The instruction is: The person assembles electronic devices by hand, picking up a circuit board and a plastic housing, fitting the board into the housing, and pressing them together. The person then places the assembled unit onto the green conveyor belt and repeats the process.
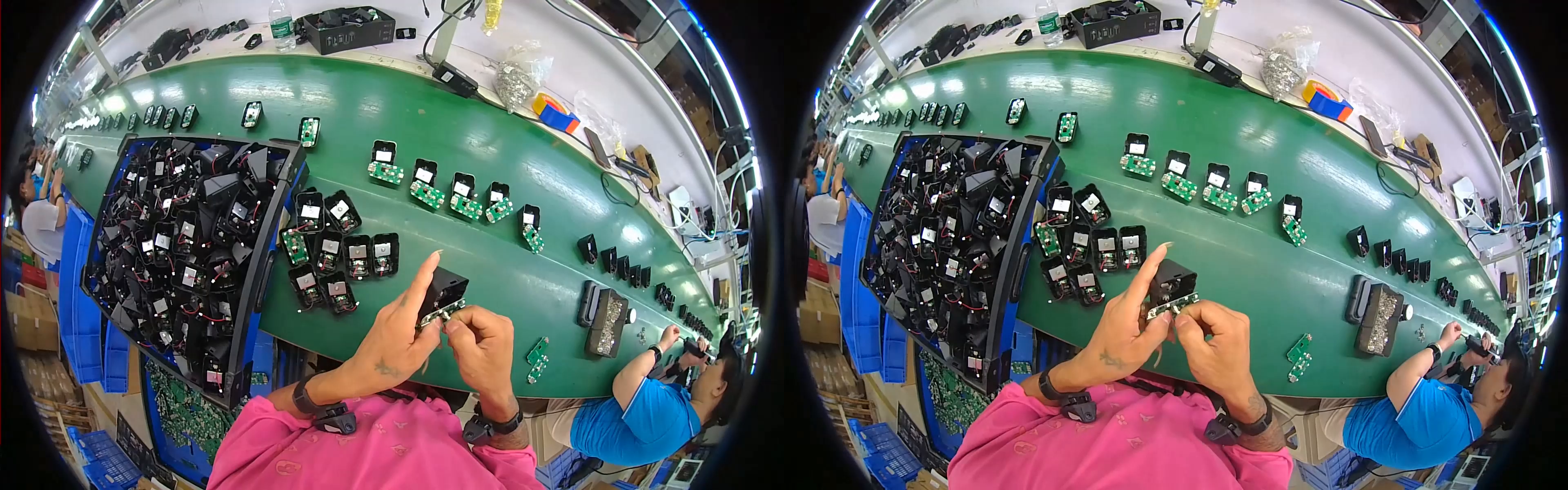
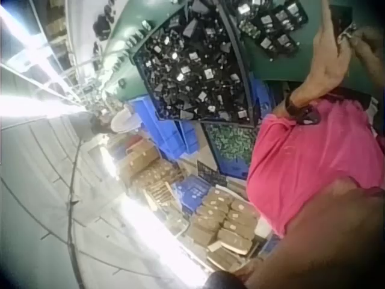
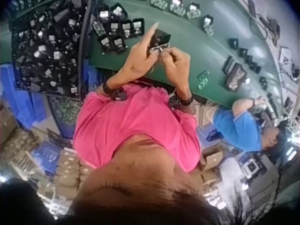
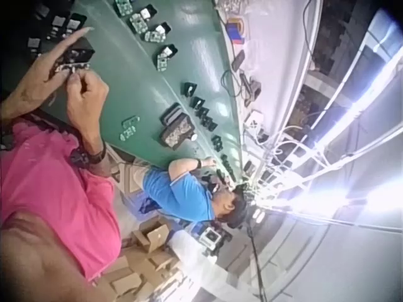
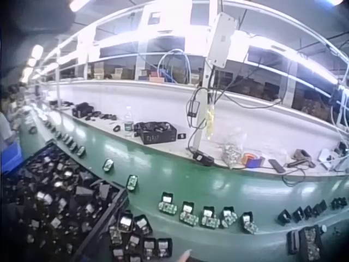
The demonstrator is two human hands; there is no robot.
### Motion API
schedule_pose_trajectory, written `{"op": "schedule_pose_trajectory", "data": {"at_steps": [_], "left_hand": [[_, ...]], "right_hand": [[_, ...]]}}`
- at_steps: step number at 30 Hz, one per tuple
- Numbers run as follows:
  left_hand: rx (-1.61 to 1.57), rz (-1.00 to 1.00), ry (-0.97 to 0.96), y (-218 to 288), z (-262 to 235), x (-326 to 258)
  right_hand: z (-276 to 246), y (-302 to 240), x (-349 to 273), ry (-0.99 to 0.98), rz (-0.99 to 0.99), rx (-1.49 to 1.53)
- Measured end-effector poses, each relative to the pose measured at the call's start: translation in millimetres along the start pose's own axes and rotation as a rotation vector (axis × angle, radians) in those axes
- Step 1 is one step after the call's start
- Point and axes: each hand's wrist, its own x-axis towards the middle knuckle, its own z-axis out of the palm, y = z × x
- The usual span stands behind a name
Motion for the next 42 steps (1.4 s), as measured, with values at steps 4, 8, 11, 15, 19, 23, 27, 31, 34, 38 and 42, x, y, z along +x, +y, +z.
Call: {"op": "schedule_pose_trajectory", "data": {"at_steps": [4,8,11,15,19,23,27,31,34,38,42], "left_hand": [[0.042,0.044,0.005,-2,0,-2],[0.050,0.086,0.013,-6,2,-3],[0.101,0.098,0.020,-6,3,-4],[0.236,0.269,0.069,-11,6,-1],[0.348,0.383,0.119,-15,8,0],[0.321,0.309,0.100,-19,8,2],[0.062,0.141,0.045,-29,2,5],[-0.385,-0.056,0.034,-29,-1,5],[-0.453,-0.036,-0.028,-32,-5,6],[-0.604,-0.089,-0.077,-34,-17,7],[-0.910,-0.136,-0.133,-40,-28,10]], "right_hand": [[3,-2,-1,0.040,-0.065,-0.013],[1,3,-2,0.045,-0.108,-0.061],[2,3,-3,0.075,-0.112,-0.072],[4,2,-4,0.084,-0.054,-0.056],[7,1,-5,0.095,-0.064,-0.047],[11,9,-4,0.083,-0.040,-0.090],[15,17,-3,0.090,-0.123,-0.116],[15,31,0,0.378,-0.126,-0.049],[11,29,2,0.091,0.071,0.036],[14,31,1,0.128,0.074,0.187],[16,29,4,0.190,-0.069,0.035]]}}
